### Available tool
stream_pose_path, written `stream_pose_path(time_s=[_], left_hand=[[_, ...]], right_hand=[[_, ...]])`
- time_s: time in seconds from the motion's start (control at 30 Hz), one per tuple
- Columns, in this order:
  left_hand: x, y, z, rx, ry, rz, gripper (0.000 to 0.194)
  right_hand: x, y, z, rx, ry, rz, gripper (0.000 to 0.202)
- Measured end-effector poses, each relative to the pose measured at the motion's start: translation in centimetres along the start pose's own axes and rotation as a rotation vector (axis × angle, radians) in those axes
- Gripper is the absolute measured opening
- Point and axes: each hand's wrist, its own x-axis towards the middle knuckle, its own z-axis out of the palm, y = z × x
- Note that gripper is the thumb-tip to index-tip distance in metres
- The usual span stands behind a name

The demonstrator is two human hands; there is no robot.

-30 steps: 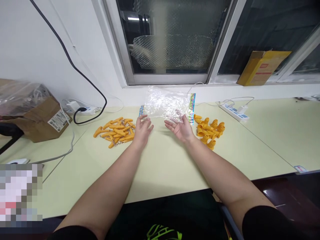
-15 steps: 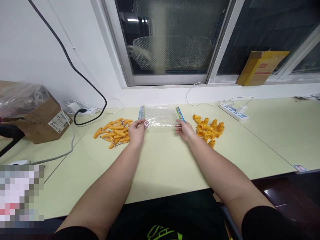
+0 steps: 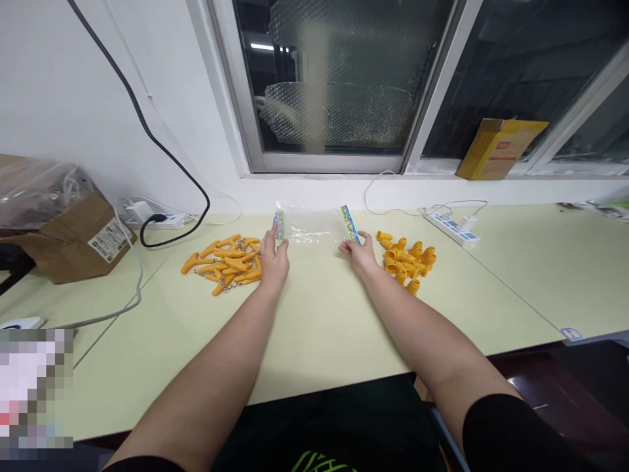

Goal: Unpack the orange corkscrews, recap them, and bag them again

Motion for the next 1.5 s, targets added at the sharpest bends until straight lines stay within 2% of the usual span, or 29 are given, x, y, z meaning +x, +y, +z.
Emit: stream_pose_path(time_s=[0.1, 0.17, 0.23, 0.37, 0.43, 0.47, 0.53, 0.6, 0.63, 0.7, 0.8, 1.13, 1.33, 1.5], left_hand=[[-0.4, 0.9, -0.4, 0.260, 0.067, 0.038, 0.058], [-0.8, 1.4, -0.4, 0.380, 0.030, 0.054, 0.062], [-1.1, 1.7, -0.3, 0.467, -0.038, 0.071, 0.067], [-1.7, 1.7, 0.1, 0.625, -0.168, 0.053, 0.072], [-1.9, 1.5, 0.3, 0.708, -0.247, 0.053, 0.067], [-2.0, 1.4, 0.4, 0.740, -0.284, 0.057, 0.065], [-2.3, 1.2, 0.5, 0.779, -0.336, 0.071, 0.060], [-2.7, 1.2, 0.7, 0.794, -0.359, 0.093, 0.056], [-2.8, 1.2, 0.7, 0.800, -0.364, 0.108, 0.054], [-3.2, 1.4, 0.8, 0.813, -0.374, 0.148, 0.049], [-3.6, 1.6, 1.0, 0.827, -0.404, 0.191, 0.040], [-4.1, 1.7, 1.5, 0.847, -0.522, 0.190, 0.032], [-4.3, 1.6, 1.5, 0.871, -0.563, 0.186, 0.035], [-4.2, 2.1, 1.3, 0.924, -0.609, 0.166, 0.037]], right_hand=[[1.5, -0.3, 1.1, -0.024, -0.048, 0.093, 0.054], [2.4, -0.3, 1.9, -0.046, -0.103, 0.121, 0.055], [3.0, -0.1, 2.6, -0.142, -0.144, 0.081, 0.059], [2.9, 1.3, 3.6, -0.690, -0.096, -0.161, 0.059], [2.3, 1.9, 3.9, -0.933, -0.103, -0.359, 0.053], [2.0, 2.1, 4.0, -1.042, -0.158, -0.482, 0.050], [1.6, 2.5, 4.2, -1.280, -0.346, -0.718, 0.044], [1.4, 2.7, 4.4, -1.476, -0.493, -0.802, 0.035], [1.4, 2.8, 4.5, -1.538, -0.509, -0.791, 0.029], [1.5, 3.0, 4.6, -1.608, -0.461, -0.752, 0.021], [1.6, 3.3, 4.4, -1.625, -0.441, -0.724, 0.022], [2.0, 3.7, 3.7, -1.601, -0.535, -0.656, 0.042], [1.8, 3.6, 4.0, -1.643, -0.379, -0.638, 0.047], [1.6, 3.4, 4.4, -1.715, -0.431, -0.515, 0.066]])
